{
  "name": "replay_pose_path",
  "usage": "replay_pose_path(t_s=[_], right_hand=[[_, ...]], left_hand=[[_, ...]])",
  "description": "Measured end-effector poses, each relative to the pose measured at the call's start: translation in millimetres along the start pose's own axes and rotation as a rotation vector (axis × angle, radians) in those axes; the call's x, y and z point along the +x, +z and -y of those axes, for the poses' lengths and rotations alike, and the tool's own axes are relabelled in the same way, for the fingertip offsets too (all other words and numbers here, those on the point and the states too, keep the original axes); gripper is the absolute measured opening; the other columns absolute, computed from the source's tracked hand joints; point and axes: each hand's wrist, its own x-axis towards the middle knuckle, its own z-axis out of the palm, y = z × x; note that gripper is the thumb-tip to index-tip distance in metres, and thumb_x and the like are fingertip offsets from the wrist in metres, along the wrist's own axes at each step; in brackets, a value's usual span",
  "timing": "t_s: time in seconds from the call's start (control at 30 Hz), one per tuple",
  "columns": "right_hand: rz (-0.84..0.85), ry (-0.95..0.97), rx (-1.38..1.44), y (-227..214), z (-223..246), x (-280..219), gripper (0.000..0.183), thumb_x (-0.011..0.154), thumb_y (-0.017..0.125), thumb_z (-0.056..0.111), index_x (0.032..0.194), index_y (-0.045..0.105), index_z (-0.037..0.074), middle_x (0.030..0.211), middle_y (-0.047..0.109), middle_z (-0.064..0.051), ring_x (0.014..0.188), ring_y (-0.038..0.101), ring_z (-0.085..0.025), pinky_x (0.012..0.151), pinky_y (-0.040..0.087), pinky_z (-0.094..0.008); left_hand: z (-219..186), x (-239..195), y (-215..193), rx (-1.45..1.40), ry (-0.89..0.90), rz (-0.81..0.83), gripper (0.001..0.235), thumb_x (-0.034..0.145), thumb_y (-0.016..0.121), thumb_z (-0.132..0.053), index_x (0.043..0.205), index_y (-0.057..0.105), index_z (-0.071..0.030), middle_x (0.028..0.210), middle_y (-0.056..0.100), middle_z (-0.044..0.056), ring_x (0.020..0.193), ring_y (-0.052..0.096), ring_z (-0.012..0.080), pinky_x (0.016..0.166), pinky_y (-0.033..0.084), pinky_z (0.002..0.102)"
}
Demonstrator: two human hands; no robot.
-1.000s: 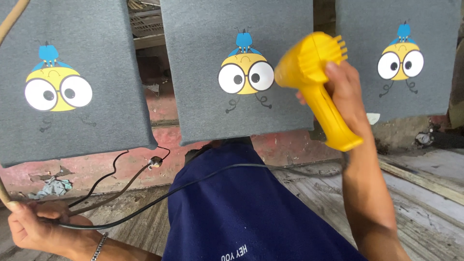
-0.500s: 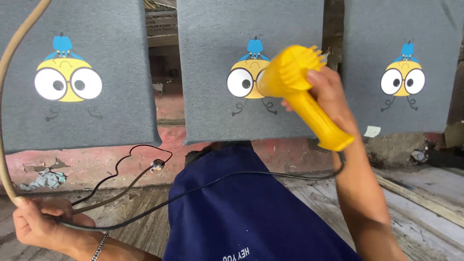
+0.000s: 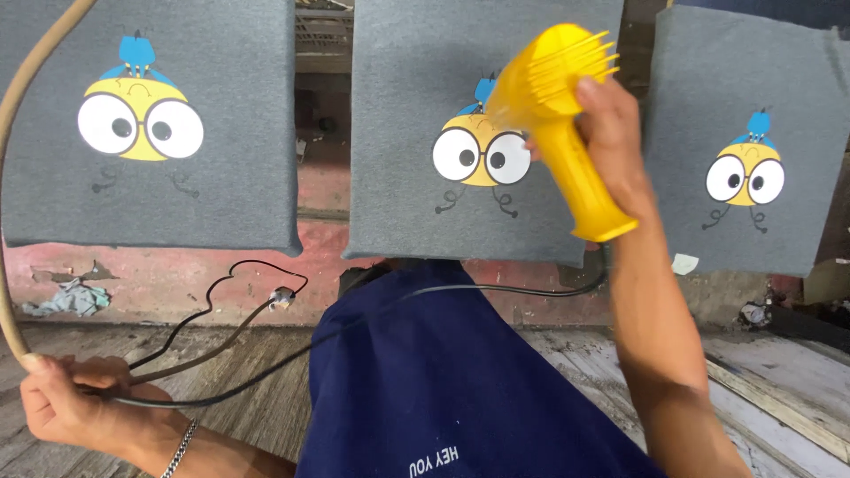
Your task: Using a heat gun to dry screen-printed designs on several shirts laid out on a production line.
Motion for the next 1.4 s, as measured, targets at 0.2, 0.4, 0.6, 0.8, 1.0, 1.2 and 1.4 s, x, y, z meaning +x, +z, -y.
replay_pose_path(t_s=[0.2, 0.4, 0.6, 0.8, 1.0, 1.2, 1.4], right_hand=[[0.064, 0.108, 0.149, -7, -20, 7, 0.049, 0.095, 0.063, 0.042, 0.115, 0.06, -0.003, 0.086, 0.069, -0.022, 0.071, 0.074, -0.035, 0.061, 0.065, -0.042], [0.008, 0.057, -0.019, 0, 13, 8, 0.048, 0.095, 0.061, 0.053, 0.111, 0.058, 0.009, 0.085, 0.066, -0.01, 0.071, 0.074, -0.026, 0.065, 0.062, -0.034], [0.103, 0.087, 0.125, 0, -10, 27, 0.048, 0.099, 0.057, 0.046, 0.122, 0.058, 0.004, 0.1, 0.07, -0.018, 0.077, 0.075, -0.031, 0.066, 0.064, -0.038], [-0.063, 0.156, 0.0, -29, 4, 18, 0.052, 0.093, 0.061, 0.049, 0.12, 0.057, 0.004, 0.088, 0.065, -0.015, 0.069, 0.072, -0.031, 0.06, 0.061, -0.038], [0.189, 0.121, -0.053, 21, 17, 32, 0.044, 0.094, 0.057, 0.049, 0.098, 0.061, 0.005, 0.077, 0.071, -0.015, 0.068, 0.074, -0.024, 0.06, 0.059, -0.03], [0.08, 0.151, -0.036, -24, -2, 34, 0.045, 0.094, 0.062, 0.048, 0.11, 0.059, 0.006, 0.085, 0.068, -0.014, 0.071, 0.075, -0.029, 0.064, 0.062, -0.036], [0.103, 0.143, 0.005, -14, -5, 30, 0.045, 0.095, 0.063, 0.042, 0.117, 0.061, 0.002, 0.095, 0.069, -0.013, 0.076, 0.075, -0.028, 0.062, 0.066, -0.035]], left_hand=[[10, 4, -2, 0.04, -0.043, -0.042, 0.04, 0.116, 0.068, -0.026, 0.086, 0.047, -0.01, 0.06, 0.033, 0.002, 0.05, 0.029, 0.0114, 0.049, 0.021, 0.029], [3, -4, -2, 0.019, -0.023, -0.044, 0.044, 0.117, 0.072, -0.031, 0.087, 0.048, -0.01, 0.065, 0.034, 0.0, 0.05, 0.026, 0.0089, 0.048, 0.023, 0.028], [15, -7, -4, -0.001, -0.03, -0.044, 0.048, 0.117, 0.069, -0.029, 0.082, 0.042, -0.01, 0.062, 0.029, 0.001, 0.05, 0.022, 0.0101, 0.051, 0.021, 0.028], [2, -17, 7, -0.01, -0.046, -0.049, 0.046, 0.117, 0.071, -0.028, 0.084, 0.042, -0.014, 0.072, 0.032, -0.003, 0.057, 0.024, 0.0055, 0.051, 0.02, 0.024], [3, -26, 9, 0.051, -0.039, -0.066, 0.04, 0.116, 0.066, -0.028, 0.086, 0.045, -0.01, 0.059, 0.031, 0.003, 0.045, 0.027, 0.0124, 0.046, 0.019, 0.03], [0, -35, 7, -0.052, -0.056, -0.097, 0.041, 0.114, 0.071, -0.025, 0.085, 0.046, -0.013, 0.068, 0.03, -0.003, 0.054, 0.022, 0.0065, 0.049, 0.021, 0.025], [-6, -44, 20, -0.007, -0.044, -0.061, 0.053, 0.119, 0.068, -0.027, 0.077, 0.038, -0.014, 0.062, 0.029, -0.002, 0.05, 0.023, 0.009, 0.049, 0.019, 0.027]])
